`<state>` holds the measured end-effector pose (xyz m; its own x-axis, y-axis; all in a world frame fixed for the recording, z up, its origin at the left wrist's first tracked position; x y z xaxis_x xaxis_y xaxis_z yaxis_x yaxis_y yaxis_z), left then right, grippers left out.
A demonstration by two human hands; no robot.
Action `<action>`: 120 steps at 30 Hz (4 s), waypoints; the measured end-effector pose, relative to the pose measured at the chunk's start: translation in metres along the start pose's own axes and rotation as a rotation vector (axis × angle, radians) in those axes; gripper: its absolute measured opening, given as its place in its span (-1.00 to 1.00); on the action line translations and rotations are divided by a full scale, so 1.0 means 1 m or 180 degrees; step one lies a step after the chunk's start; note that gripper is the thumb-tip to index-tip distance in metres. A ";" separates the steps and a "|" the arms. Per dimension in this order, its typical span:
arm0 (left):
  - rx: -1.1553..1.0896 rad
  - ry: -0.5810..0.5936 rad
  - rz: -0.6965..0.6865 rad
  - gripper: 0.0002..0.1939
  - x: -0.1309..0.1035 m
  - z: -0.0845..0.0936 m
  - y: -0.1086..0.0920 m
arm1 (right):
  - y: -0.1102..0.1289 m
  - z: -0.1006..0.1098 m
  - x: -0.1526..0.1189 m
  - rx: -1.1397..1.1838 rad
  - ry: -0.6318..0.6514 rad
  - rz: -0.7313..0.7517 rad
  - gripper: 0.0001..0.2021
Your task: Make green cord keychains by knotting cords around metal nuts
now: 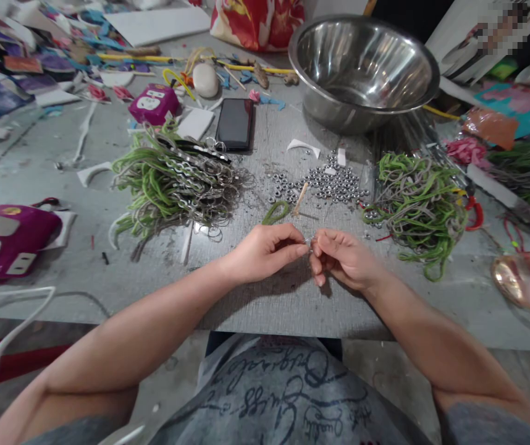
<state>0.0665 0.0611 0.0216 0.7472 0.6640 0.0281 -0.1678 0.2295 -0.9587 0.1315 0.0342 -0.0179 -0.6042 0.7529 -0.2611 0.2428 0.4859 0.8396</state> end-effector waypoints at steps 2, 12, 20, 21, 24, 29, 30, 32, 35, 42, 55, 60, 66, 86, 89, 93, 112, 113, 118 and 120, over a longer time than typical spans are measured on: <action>0.0511 -0.0118 -0.0183 -0.87 -0.001 0.005 -0.008 | 0.004 -0.001 0.000 -0.0117 -0.0046 0.0043 -0.63; -0.0568 -0.1795 -0.0109 -0.82 -0.017 0.075 0.005 | 0.073 0.020 0.000 -0.3157 -0.1202 0.0722 -0.84; -0.0933 -0.1948 -0.0016 -0.82 -0.014 0.086 0.026 | 0.054 -0.013 0.059 -0.6373 -0.0774 -0.0207 -0.70; -0.0954 -0.1943 0.0021 -0.82 -0.014 0.086 0.028 | 0.051 -0.012 0.061 -0.6527 -0.0772 -0.0304 -0.70; -0.0969 -0.1878 0.0021 -0.83 -0.012 0.084 0.029 | 0.049 -0.011 0.062 -0.6699 -0.0839 -0.0371 -0.69; -0.1245 -0.1657 -0.0239 -0.87 -0.007 0.077 0.024 | 0.064 -0.020 0.047 -0.6155 -0.0968 0.0188 -0.75; -0.1361 -0.1569 -0.0263 -0.86 -0.006 0.074 0.024 | 0.069 -0.022 0.043 -0.5965 -0.1016 0.0313 -0.77; -0.1661 -0.1338 -0.0234 -0.86 -0.003 0.067 0.025 | 0.078 -0.024 0.036 -0.5577 -0.1086 0.0395 -0.81; -0.2157 -0.0936 -0.0094 -0.84 0.001 0.055 0.026 | 0.086 -0.026 0.031 -0.5045 -0.1116 0.0429 -0.85; -0.2626 -0.0080 0.0009 -0.80 0.004 0.030 0.018 | 0.108 -0.025 0.023 -0.4332 -0.1337 0.0972 -0.90; -0.2553 0.0361 0.0194 -0.74 0.006 0.005 0.021 | 0.109 0.006 0.031 -0.1159 -0.0936 0.1191 -0.86; -0.2872 0.0496 0.0202 -0.75 0.005 -0.001 0.017 | 0.104 0.019 0.029 -0.0490 -0.0927 0.1222 -0.86; -0.2922 0.0584 0.0243 -0.73 0.004 -0.004 0.021 | 0.103 0.032 0.025 -0.0643 -0.1051 0.1320 -0.84; -0.2463 0.0507 0.0369 -0.68 0.003 -0.005 0.024 | 0.101 0.064 0.003 -0.1249 -0.1723 0.1389 -0.71; -0.2290 0.0575 0.0399 -0.68 0.002 -0.004 0.023 | 0.119 0.067 -0.010 -0.2248 -0.2022 0.1539 -0.77; -0.1960 0.0486 0.0348 -0.68 0.001 0.007 0.021 | 0.135 0.054 -0.013 -0.4030 -0.2025 0.1241 -0.89; -0.1906 -0.0179 0.0119 -0.66 0.000 0.040 0.016 | 0.129 0.045 -0.008 -0.2538 -0.0740 0.0857 -0.73; -0.1878 -0.0177 0.0109 -0.66 0.000 0.040 0.016 | 0.126 0.045 -0.007 -0.2083 -0.0706 0.0905 -0.71; -0.1509 -0.0277 0.0144 -0.69 0.000 0.040 0.018 | 0.117 0.037 -0.003 -0.1366 -0.0799 0.1037 -0.70; -0.1385 -0.0303 0.0149 -0.69 0.000 0.041 0.020 | 0.116 0.037 -0.001 -0.1290 -0.0898 0.0990 -0.72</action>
<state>0.0368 0.0952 0.0140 0.6794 0.7337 -0.0118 0.1012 -0.1096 -0.9888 0.1884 0.1061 0.0618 -0.3118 0.9492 -0.0431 0.0331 0.0562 0.9979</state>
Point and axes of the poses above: each hand's wrist, its own x-axis towards the middle knuckle, its own z-axis out of the back of the hand, y = z × x, the point moved 10 cm from there along x, towards the middle knuckle, and after that the axes turned 8 degrees about y, right-handed, at the moved point
